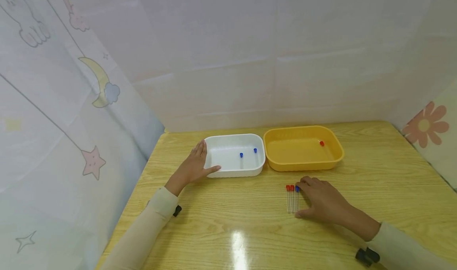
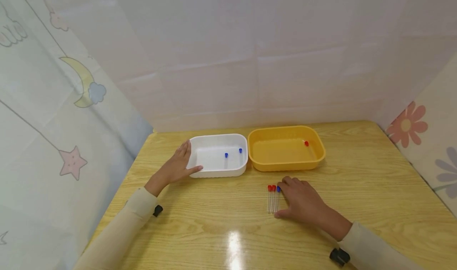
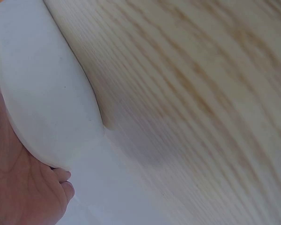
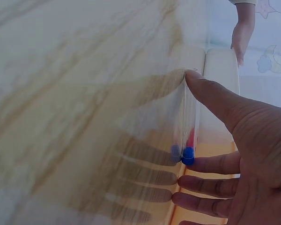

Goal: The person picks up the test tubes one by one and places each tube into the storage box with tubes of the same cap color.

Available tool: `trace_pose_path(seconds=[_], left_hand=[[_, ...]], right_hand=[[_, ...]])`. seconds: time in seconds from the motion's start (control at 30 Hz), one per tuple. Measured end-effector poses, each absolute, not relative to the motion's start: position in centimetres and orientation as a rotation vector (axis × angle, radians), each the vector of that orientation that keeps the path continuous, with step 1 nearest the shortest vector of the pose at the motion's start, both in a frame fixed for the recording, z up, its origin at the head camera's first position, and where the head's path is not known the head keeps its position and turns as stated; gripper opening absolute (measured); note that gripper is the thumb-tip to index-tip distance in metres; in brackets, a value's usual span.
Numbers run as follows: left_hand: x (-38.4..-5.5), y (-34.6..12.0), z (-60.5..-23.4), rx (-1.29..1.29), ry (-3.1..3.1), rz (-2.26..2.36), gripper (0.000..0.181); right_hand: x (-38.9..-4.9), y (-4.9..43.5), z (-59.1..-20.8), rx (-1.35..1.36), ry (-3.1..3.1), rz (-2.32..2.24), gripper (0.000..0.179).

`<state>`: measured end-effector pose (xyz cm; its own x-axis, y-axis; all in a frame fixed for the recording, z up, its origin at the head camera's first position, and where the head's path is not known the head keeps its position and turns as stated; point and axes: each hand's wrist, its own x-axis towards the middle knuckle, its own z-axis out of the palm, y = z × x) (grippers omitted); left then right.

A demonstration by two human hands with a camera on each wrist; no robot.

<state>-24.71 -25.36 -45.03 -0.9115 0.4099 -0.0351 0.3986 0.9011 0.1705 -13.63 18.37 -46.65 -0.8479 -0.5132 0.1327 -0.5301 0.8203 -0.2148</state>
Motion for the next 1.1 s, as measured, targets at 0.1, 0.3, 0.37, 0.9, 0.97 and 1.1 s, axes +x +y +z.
trace_pose_path(seconds=[0.1,0.3,0.37,0.9,0.97,1.1], left_hand=[[-24.69,-25.39,-45.06,0.642,3.0,0.252,0.115],[-24.78,-25.54,-45.32,0.648,3.016,0.228,0.114],[-24.79,-25.56,-45.35,0.65,3.014,0.229,0.115],[-24.97,-25.55,-45.45,0.65,3.01,0.241,0.117],[-25.0,-25.57,-45.52,0.649,3.016,0.229,0.117],[-25.02,-25.6,-45.65,0.66,3.025,0.227,0.117]], right_hand=[[-13.65,18.39,-46.75,0.843,-2.93,0.386,0.089],[-13.79,18.43,-46.99,0.847,-2.945,0.409,0.089],[-13.78,18.46,-47.02,0.84,-2.955,0.424,0.089],[-13.48,18.5,-46.72,0.781,-2.983,0.54,0.092],[-13.48,18.52,-46.71,0.784,-2.984,0.551,0.093],[-13.51,18.51,-46.7,0.777,-3.003,0.574,0.094]])
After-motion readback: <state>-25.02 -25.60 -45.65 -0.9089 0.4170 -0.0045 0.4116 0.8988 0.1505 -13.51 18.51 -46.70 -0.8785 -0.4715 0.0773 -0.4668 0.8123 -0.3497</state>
